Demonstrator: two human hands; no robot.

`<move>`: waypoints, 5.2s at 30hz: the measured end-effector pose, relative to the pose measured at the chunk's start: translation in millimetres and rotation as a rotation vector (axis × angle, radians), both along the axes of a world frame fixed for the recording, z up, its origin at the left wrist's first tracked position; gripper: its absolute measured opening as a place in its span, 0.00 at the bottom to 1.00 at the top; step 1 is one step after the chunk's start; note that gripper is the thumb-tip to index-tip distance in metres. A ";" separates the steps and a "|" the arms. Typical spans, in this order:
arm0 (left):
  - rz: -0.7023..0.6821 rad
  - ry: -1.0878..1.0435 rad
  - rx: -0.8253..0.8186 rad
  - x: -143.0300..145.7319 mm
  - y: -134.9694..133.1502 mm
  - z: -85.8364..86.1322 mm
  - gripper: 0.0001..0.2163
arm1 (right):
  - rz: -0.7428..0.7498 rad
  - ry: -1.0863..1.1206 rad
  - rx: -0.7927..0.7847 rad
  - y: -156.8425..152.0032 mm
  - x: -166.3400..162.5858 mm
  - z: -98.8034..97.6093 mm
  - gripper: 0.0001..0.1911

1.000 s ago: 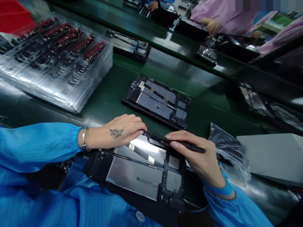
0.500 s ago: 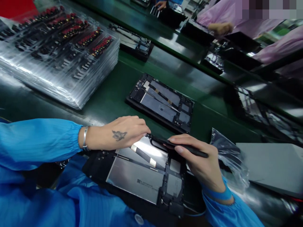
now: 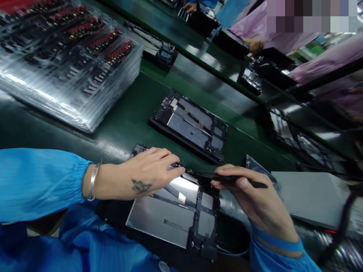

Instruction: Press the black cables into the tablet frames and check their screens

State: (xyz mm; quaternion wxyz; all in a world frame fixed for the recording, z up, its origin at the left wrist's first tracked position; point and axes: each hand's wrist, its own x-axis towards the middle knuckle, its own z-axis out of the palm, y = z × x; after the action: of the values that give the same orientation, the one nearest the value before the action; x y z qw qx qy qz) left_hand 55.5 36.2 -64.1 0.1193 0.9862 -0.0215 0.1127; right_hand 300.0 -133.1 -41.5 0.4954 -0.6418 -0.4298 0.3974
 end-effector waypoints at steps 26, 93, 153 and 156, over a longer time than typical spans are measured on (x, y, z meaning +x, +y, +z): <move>-0.021 -0.228 0.368 -2.6 -16.3 -8.7 0.16 | -0.208 -0.131 -0.098 -5.5 -25.6 -5.7 0.13; -0.008 -0.216 0.325 -2.5 -14.8 -4.5 0.14 | -0.140 -0.650 0.093 17.6 -16.9 -20.9 0.06; -0.827 0.449 -0.805 284.2 -327.5 24.0 0.21 | -0.179 -1.885 -0.660 -384.0 -48.0 54.8 0.17; -0.853 0.515 -0.981 290.9 -348.3 23.2 0.21 | -0.163 -1.831 -0.740 -394.7 -43.9 76.0 0.16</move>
State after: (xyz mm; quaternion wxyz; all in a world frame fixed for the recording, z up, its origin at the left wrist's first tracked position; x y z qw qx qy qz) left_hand 346.4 -312.1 -40.9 0.5858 0.7194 -0.3244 -0.1847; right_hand 256.1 -527.9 34.6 -0.2339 -0.8431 -0.4502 -0.1780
